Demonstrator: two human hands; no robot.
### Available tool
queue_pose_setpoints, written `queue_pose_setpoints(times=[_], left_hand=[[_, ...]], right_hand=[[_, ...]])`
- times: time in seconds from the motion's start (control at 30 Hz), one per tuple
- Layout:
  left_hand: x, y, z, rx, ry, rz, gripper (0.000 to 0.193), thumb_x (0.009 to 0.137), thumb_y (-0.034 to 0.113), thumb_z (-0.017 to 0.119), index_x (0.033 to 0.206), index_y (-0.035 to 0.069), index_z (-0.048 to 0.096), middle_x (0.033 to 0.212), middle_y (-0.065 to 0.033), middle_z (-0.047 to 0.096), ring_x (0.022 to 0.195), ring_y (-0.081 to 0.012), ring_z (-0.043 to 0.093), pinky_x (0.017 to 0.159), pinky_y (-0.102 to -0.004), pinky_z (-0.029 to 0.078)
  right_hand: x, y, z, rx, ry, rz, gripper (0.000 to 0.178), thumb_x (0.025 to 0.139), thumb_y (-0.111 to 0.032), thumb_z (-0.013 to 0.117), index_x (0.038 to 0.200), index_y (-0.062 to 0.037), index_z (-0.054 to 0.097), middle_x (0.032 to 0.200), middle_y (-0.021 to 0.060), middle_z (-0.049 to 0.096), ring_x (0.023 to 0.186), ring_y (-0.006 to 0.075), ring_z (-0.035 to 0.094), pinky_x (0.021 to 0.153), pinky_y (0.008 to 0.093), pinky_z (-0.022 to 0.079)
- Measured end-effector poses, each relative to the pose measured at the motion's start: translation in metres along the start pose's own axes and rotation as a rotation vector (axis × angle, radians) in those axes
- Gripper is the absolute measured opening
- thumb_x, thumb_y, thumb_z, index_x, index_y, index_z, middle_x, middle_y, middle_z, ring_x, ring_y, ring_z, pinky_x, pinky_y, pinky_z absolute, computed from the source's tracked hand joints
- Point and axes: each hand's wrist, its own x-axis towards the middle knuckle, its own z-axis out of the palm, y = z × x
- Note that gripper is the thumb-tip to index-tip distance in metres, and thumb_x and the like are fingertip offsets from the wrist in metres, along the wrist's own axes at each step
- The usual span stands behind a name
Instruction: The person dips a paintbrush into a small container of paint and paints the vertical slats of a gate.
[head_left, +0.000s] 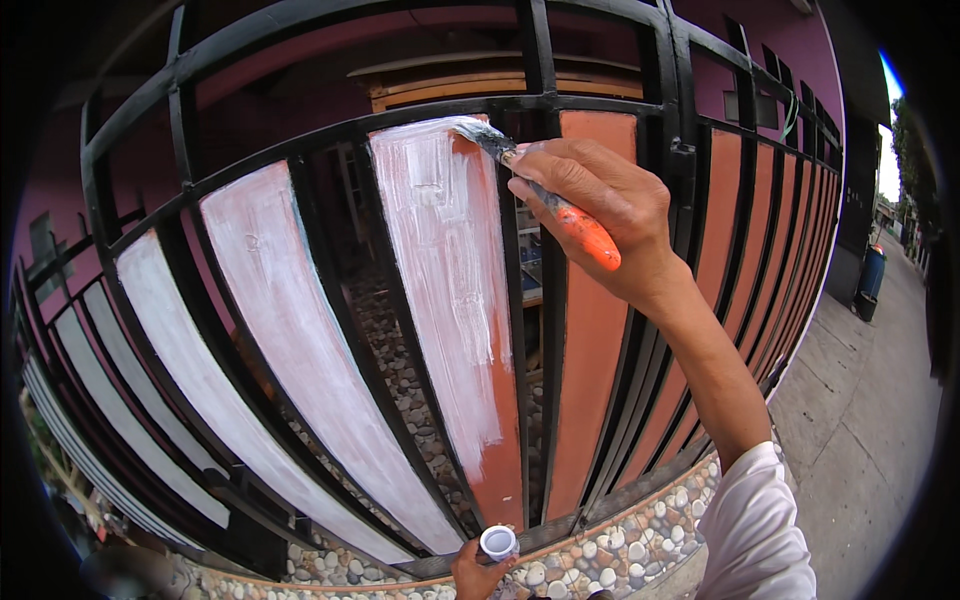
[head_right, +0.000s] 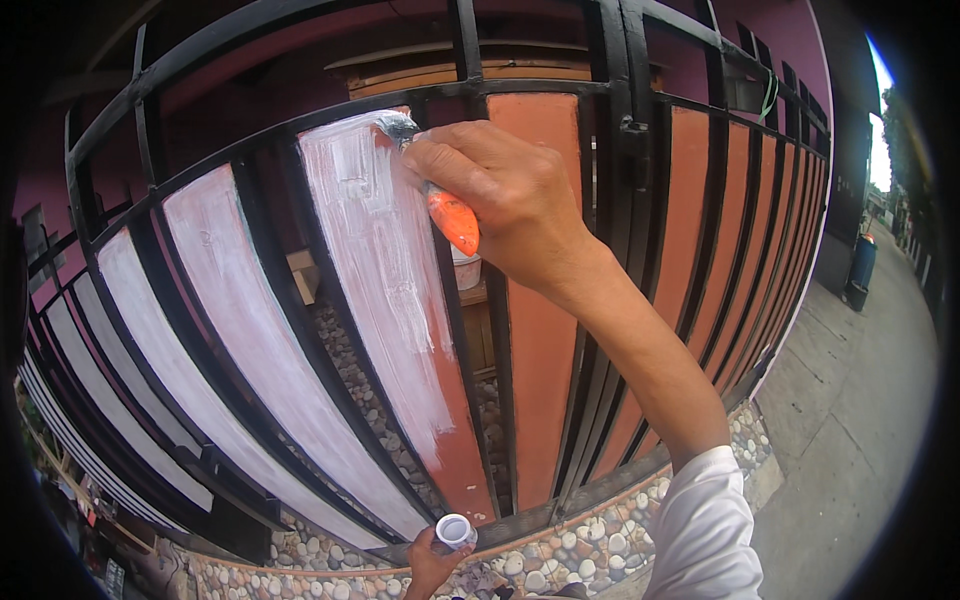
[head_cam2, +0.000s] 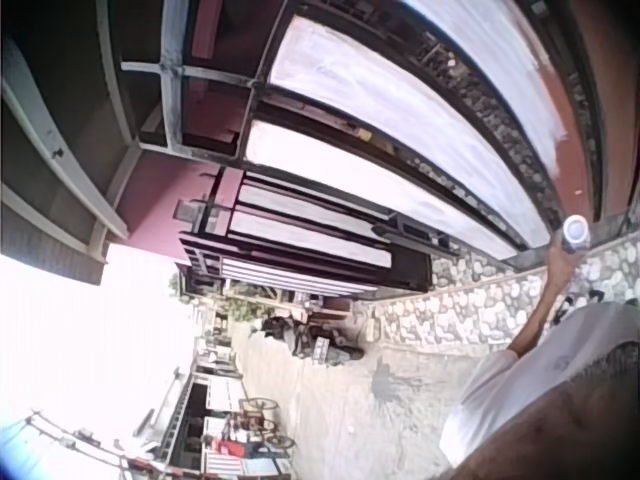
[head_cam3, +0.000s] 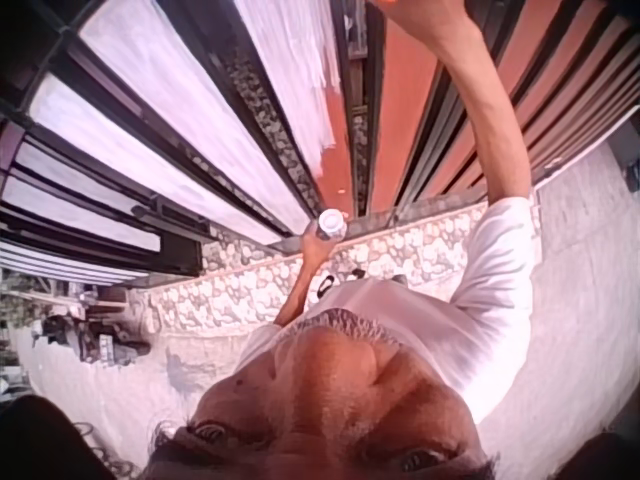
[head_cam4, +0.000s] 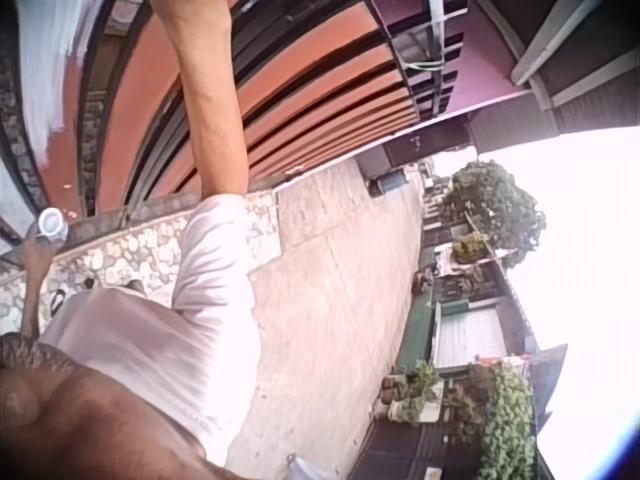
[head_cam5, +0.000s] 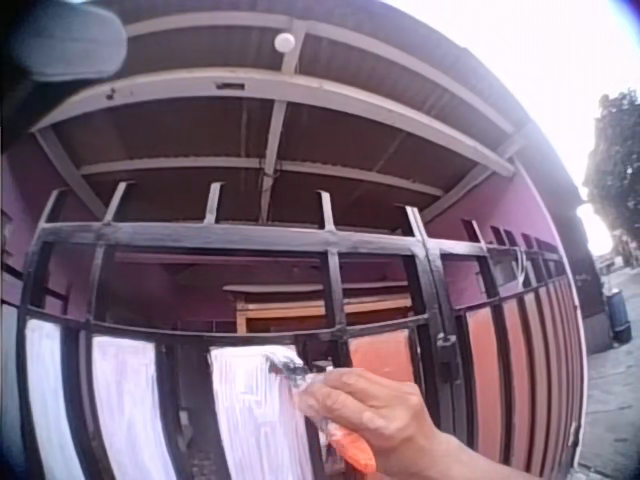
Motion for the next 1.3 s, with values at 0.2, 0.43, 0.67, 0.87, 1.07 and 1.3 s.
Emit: queue_pose_setpoints(times=[0.2, 0.43, 0.67, 0.87, 1.07, 1.3], left_hand=[[-0.002, -0.003, -0.001, -0.054, -0.005, -0.004, 0.052, 0.065, 0.029, 0.095, 0.102, 0.001, 0.071, 0.092, -0.0139, 0.075, 0.086, -0.0241, 0.073, 0.078, -0.0382, 0.057], [-0.004, -0.008, -0.002, -0.073, -0.002, 0.020, 0.051, 0.066, 0.025, 0.094, 0.105, 0.001, 0.071, 0.095, -0.0128, 0.076, 0.089, -0.0228, 0.073, 0.080, -0.0369, 0.057], [-0.007, -0.011, -0.006, -0.084, 0.006, 0.018, 0.052, 0.065, 0.024, 0.094, 0.105, 0.000, 0.071, 0.096, -0.0135, 0.076, 0.091, -0.0225, 0.073, 0.083, -0.0365, 0.056], [-0.007, -0.004, -0.010, -0.092, -0.023, -0.024, 0.053, 0.065, 0.026, 0.094, 0.106, 0.000, 0.071, 0.096, -0.0134, 0.076, 0.090, -0.0232, 0.073, 0.082, -0.0375, 0.056], [-0.006, 0.001, -0.010, -0.057, -0.011, -0.011, 0.053, 0.066, 0.026, 0.094, 0.106, 0.000, 0.071, 0.096, -0.0134, 0.076, 0.090, -0.0237, 0.073, 0.082, -0.0377, 0.056], [-0.008, -0.007, -0.008, -0.089, -0.032, -0.026, 0.053, 0.066, 0.027, 0.094, 0.105, 0.000, 0.071, 0.096, -0.0136, 0.076, 0.090, -0.0235, 0.074, 0.082, -0.0377, 0.056]], right_hand=[[0.000, -0.006, -0.001, 0.115, 0.303, 0.186, 0.014, 0.082, -0.007, 0.081, 0.090, -0.0003, 0.073, 0.081, 0.0093, 0.073, 0.065, 0.0166, 0.070, 0.057, 0.0251, 0.055], [0.006, -0.008, 0.010, 0.243, 0.366, 0.347, 0.012, 0.083, -0.008, 0.080, 0.081, 0.0003, 0.071, 0.075, 0.0059, 0.072, 0.060, 0.0094, 0.066, 0.052, 0.0214, 0.050], [0.013, -0.012, 0.015, 0.202, 0.331, 0.409, 0.011, 0.086, -0.009, 0.078, 0.082, -0.0019, 0.071, 0.063, 0.0016, 0.067, 0.055, 0.0072, 0.062, 0.052, 0.0210, 0.048], [0.013, -0.017, 0.008, 0.134, 0.291, 0.355, 0.013, 0.086, -0.013, 0.078, 0.083, -0.0023, 0.071, 0.062, 0.0024, 0.067, 0.054, 0.0100, 0.064, 0.052, 0.0230, 0.050], [0.018, -0.013, 0.013, 0.172, 0.264, 0.409, 0.013, 0.085, -0.013, 0.078, 0.085, -0.0017, 0.071, 0.063, 0.0043, 0.068, 0.056, 0.0116, 0.067, 0.053, 0.0241, 0.051], [0.017, -0.010, -0.003, 0.052, 0.145, 0.214, 0.013, 0.084, -0.012, 0.078, 0.089, -0.0024, 0.072, 0.076, 0.0076, 0.072, 0.063, 0.0172, 0.069, 0.057, 0.0262, 0.053]])
